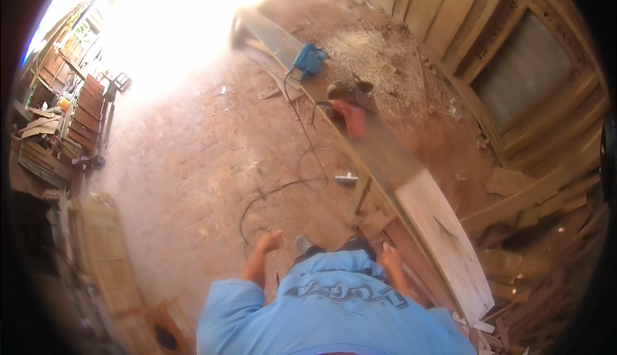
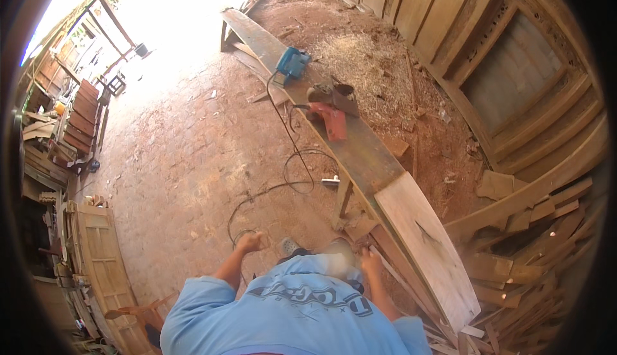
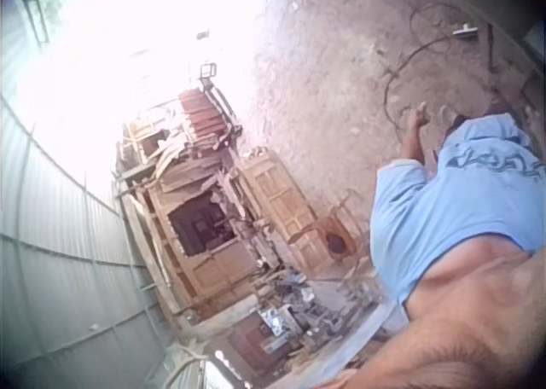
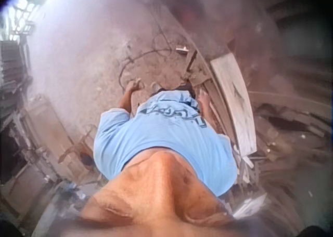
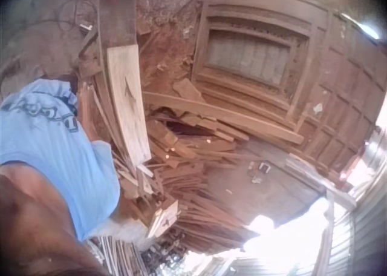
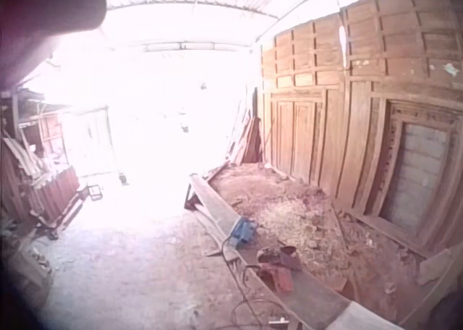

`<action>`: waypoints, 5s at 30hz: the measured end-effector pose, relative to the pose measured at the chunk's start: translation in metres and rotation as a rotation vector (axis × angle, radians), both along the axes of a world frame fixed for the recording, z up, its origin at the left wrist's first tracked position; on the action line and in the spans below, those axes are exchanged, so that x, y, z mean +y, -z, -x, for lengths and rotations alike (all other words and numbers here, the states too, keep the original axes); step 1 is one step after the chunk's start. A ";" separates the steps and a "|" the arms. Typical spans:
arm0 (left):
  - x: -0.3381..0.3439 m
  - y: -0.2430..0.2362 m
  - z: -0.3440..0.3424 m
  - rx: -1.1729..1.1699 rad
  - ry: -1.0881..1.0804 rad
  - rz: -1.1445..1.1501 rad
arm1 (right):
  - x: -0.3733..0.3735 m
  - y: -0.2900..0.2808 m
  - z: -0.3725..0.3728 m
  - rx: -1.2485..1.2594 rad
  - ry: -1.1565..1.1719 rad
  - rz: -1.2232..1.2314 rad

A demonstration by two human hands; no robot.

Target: The person marks a wooden plank with a pencil and square, then uses a circular saw to cut the plank. The person handles the plank and saw throughout the process.

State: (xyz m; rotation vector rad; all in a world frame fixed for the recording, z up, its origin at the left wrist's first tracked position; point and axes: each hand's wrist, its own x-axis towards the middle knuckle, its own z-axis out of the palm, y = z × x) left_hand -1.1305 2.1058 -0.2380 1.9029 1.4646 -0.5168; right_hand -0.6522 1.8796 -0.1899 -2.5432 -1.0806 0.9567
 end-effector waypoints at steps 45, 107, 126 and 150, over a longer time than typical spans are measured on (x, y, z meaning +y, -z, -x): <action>0.257 -0.082 0.021 -0.752 -0.975 0.380 | 0.507 -0.291 0.038 0.272 -0.507 0.068; -0.174 -0.175 -0.558 -0.923 0.522 0.204 | -0.279 -0.242 -0.158 1.313 0.841 -0.811; -0.208 -0.310 -0.631 -1.118 0.010 0.371 | -0.245 -0.275 -0.167 0.989 0.589 -0.469; -0.229 -0.327 -0.619 -1.079 0.363 -0.289 | -0.256 -0.272 -0.155 -0.027 0.408 -0.576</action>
